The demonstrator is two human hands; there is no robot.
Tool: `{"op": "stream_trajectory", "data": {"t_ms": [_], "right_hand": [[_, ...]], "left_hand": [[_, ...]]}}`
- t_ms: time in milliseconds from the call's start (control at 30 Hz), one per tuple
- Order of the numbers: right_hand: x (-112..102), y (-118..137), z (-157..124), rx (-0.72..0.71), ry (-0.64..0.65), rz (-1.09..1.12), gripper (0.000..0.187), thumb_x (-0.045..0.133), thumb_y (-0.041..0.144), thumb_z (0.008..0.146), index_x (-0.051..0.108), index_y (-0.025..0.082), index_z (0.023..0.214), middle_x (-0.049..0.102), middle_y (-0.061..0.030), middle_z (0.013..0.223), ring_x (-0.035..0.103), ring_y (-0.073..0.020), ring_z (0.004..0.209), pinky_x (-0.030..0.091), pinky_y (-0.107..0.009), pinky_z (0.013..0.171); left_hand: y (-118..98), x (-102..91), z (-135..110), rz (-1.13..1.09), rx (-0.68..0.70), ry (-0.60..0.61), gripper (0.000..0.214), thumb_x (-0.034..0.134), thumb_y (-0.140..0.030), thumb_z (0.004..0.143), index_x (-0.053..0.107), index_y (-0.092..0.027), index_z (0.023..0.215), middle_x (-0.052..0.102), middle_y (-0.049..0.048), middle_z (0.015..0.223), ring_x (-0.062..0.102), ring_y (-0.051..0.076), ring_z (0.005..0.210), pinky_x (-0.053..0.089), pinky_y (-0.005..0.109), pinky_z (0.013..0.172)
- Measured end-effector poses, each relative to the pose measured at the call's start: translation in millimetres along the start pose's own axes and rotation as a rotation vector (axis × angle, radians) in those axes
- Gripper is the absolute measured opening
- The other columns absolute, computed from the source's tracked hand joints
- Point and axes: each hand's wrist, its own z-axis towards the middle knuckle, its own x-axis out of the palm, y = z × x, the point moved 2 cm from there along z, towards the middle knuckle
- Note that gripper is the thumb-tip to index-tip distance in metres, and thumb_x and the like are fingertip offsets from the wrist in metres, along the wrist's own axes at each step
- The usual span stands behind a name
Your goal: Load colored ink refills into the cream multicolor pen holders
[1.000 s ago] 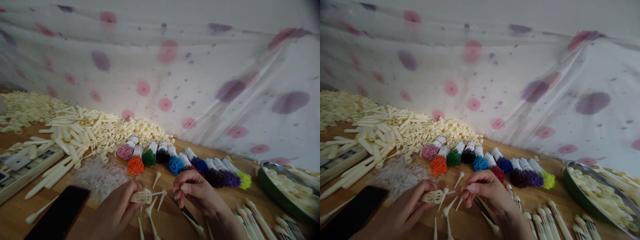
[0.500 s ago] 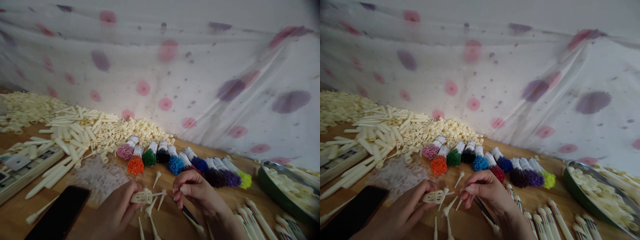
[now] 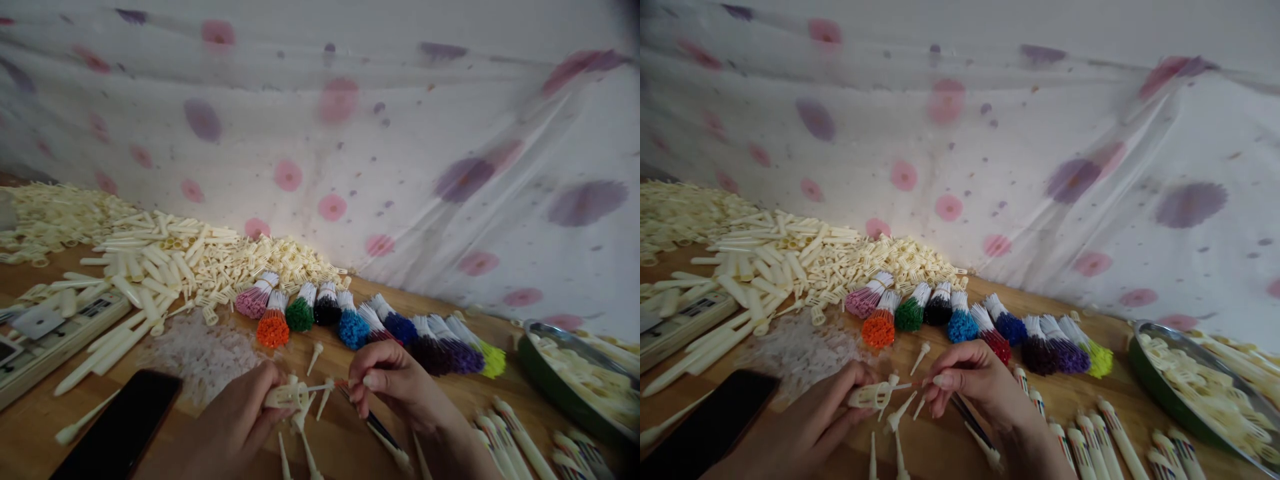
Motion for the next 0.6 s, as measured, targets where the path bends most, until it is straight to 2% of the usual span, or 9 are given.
{"op": "stream_trajectory", "data": {"t_ms": [167,367,533,600], "right_hand": [[3.4,-2.8,-0.2,0.018,-0.016,0.028,0.012,0.077,0.026,0.067,0.072,0.014,0.068,0.071,-0.0040,0.062,0.066,-0.0110,0.050,0.054,-0.017,0.047],[4.7,-3.6,1.6,0.012,-0.004,0.041,0.010,0.076,0.024,0.068,0.073,0.015,0.070,0.072,-0.0042,0.064,0.066,-0.0105,0.051,0.054,-0.017,0.048],[4.1,-6.0,1.5,0.013,-0.003,0.035,0.011,0.076,0.025,0.068,0.073,0.015,0.071,0.072,-0.0047,0.064,0.066,-0.0108,0.052,0.054,-0.017,0.049],[4.2,-6.6,1.1,0.015,-0.006,0.042,0.011,0.076,0.025,0.068,0.073,0.015,0.070,0.072,-0.0050,0.064,0.066,-0.0112,0.052,0.054,-0.018,0.048]], "left_hand": [[-1.7,-0.5,1.4,0.026,0.013,0.067,0.013,0.039,-0.032,0.088,0.050,-0.024,0.091,0.065,0.0027,0.090,0.060,0.019,0.083,0.043,0.029,0.073],[-0.2,0.1,0.7,0.003,0.004,0.007,0.012,0.042,-0.032,0.087,0.050,-0.023,0.090,0.064,0.0014,0.084,0.059,0.019,0.080,0.042,0.028,0.071],[-3.1,-0.7,0.8,0.043,0.004,0.057,0.012,0.041,-0.032,0.087,0.050,-0.024,0.090,0.065,0.0020,0.088,0.060,0.019,0.082,0.043,0.028,0.072],[-3.6,-1.0,0.5,0.028,-0.003,0.040,0.011,0.041,-0.031,0.087,0.050,-0.025,0.089,0.065,0.0013,0.088,0.060,0.019,0.082,0.043,0.028,0.073]]}}
